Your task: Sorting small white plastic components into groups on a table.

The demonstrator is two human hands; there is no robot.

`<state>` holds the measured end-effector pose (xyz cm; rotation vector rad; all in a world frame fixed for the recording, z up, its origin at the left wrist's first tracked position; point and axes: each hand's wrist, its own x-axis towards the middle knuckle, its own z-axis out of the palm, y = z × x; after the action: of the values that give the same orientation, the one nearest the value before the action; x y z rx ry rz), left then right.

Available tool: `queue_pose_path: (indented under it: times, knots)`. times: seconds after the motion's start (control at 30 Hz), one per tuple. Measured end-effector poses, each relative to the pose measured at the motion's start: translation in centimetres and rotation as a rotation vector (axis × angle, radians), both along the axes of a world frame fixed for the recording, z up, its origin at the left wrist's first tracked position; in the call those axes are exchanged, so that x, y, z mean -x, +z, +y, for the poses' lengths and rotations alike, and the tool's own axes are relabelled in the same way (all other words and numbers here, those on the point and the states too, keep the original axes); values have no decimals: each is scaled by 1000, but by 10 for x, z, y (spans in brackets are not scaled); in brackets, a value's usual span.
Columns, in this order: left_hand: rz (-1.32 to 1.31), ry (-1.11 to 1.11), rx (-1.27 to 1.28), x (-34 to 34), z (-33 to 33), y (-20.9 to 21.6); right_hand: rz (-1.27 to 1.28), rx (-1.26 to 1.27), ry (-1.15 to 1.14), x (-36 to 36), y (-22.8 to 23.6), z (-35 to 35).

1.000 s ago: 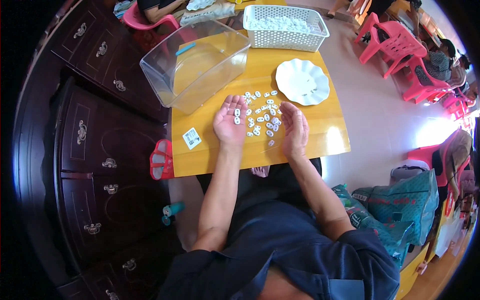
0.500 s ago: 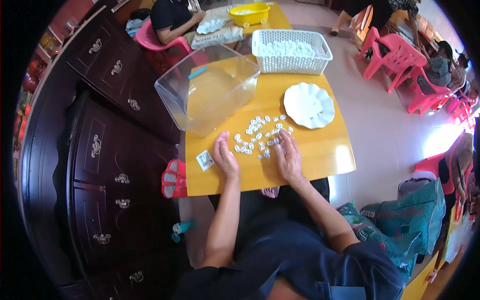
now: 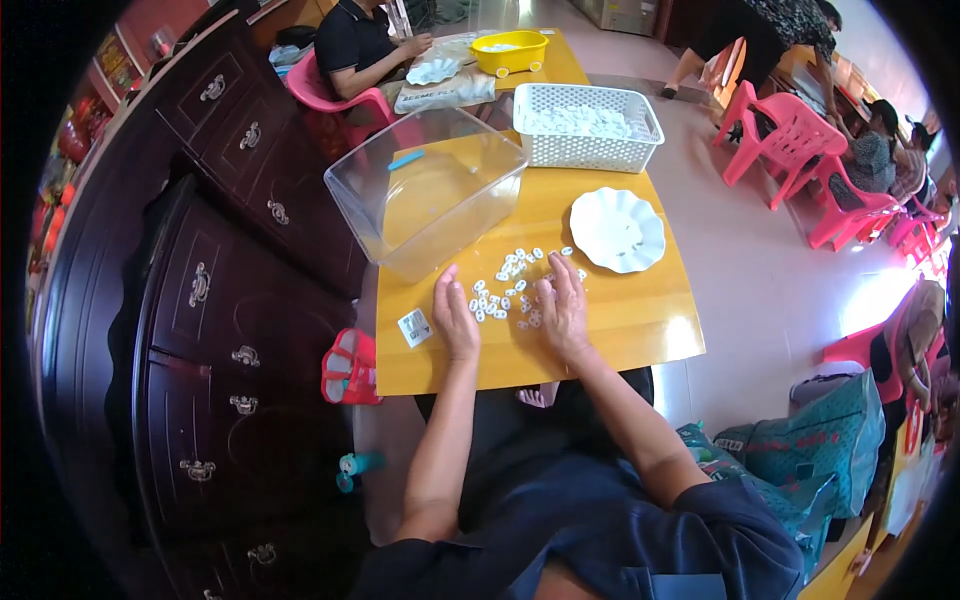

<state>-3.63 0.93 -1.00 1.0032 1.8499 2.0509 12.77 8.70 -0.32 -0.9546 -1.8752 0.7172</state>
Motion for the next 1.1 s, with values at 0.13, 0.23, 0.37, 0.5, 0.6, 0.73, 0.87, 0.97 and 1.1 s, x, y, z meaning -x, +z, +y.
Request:
queue_pose_path:
  times: [0.13, 0.23, 0.37, 0.5, 0.6, 0.73, 0.87, 0.97, 1.1]
  knots:
    - [-106, -8, -125, 1, -22, 12, 107, -3, 43, -15, 23, -16]
    - [-556, -160, -217, -18, -37, 31, 175, -3, 136, -24, 45, -40]
    - [-1144, -517, -333, -47, -53, 35, 219, 46, 429, -21, 73, -77]
    - [-1255, -606, -378, -64, -53, 47, 295, 46, 551, -19, 73, -84]
    - [-1196, -674, -365, -75, -54, 53, 67, -132, 507, -19, 74, -90]
    - [-1387, -622, -316, -78, -53, 53, -75, -269, 489, -20, 72, -98]
    - [-1427, -574, -333, -81, -56, 54, -134, -306, 506, -20, 70, -104]
    - [-1423, -669, -282, -76, -58, 42, -55, -272, 564, -24, 70, -104]
    - [-1368, -648, -304, -64, -54, 36, 119, -155, 581, -30, 72, -103]
